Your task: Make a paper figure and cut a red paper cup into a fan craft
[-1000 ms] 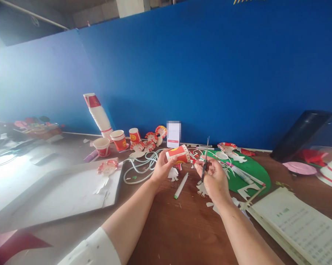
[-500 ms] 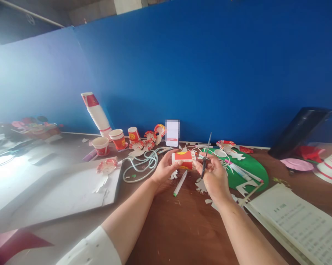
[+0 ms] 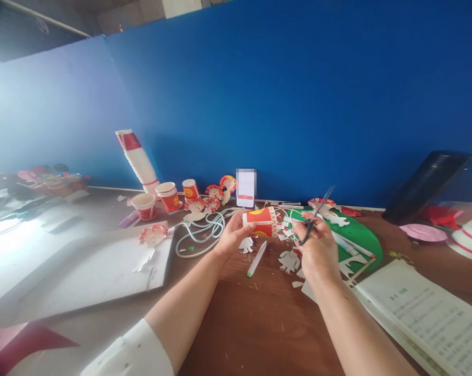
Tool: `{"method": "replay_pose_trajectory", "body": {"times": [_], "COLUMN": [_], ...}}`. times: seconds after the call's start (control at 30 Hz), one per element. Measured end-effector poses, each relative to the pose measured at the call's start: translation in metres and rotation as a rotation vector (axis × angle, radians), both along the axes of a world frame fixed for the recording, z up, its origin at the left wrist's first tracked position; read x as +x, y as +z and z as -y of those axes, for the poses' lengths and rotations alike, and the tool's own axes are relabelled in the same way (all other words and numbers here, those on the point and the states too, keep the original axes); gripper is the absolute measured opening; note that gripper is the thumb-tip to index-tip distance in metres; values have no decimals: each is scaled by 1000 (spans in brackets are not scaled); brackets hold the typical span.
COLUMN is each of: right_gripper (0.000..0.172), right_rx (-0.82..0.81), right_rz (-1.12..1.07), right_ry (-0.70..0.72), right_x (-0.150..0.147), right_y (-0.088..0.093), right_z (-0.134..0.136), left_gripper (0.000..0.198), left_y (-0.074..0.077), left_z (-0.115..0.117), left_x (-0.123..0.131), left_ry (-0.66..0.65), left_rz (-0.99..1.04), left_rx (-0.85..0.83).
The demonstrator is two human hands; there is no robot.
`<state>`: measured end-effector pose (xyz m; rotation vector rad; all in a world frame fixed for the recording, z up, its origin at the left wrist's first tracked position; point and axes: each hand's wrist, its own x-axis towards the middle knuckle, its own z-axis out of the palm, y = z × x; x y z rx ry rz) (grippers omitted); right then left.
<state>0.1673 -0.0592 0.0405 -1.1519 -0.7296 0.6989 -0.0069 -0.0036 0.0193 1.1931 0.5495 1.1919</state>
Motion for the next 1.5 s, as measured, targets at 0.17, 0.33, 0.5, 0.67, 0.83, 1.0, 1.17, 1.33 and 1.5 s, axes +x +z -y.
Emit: {"method": "replay_pose_trajectory", "body": {"times": [0.17,0.33,0.5,0.67,0.83,1.0,1.17,1.33,1.5], "right_gripper": [42,42,41,32,31,34,33,32,33], "right_rx": [-166,-271,-270,-386,-403,-383,-373,-364,-343], "right_rz": [110,445,575,772,709,630,553,503,502], "right_ry": [164,323,378,291,329,439,469,495,491], "right_x": [1,-10,-10,-7,-11,-16,-16,-15,-15], "right_y": [-4,-4,-3,-3,0,2,2,1,1], "right_z": [1,7,7,8,13,16,17,17,17], "left_gripper": [48,48,50,50,48,51,46,45,48], "left_y": [4,-1,-5,-7,-5,-3,-2,-2,-5], "left_z": [-3,-6,-9,-12,-12,-10,-9,-10,-12], "left_x": [-5,-4,-5,-4,-3,-3,-3,-4,-5], "left_ry": [-25,-1,25,57,56,77,75,50,59], "left_rz": [16,39,45,59,77,60,55,55,5], "left_rx": [20,-2,-51,-26,-2,-29,-23,-46,-67]}}
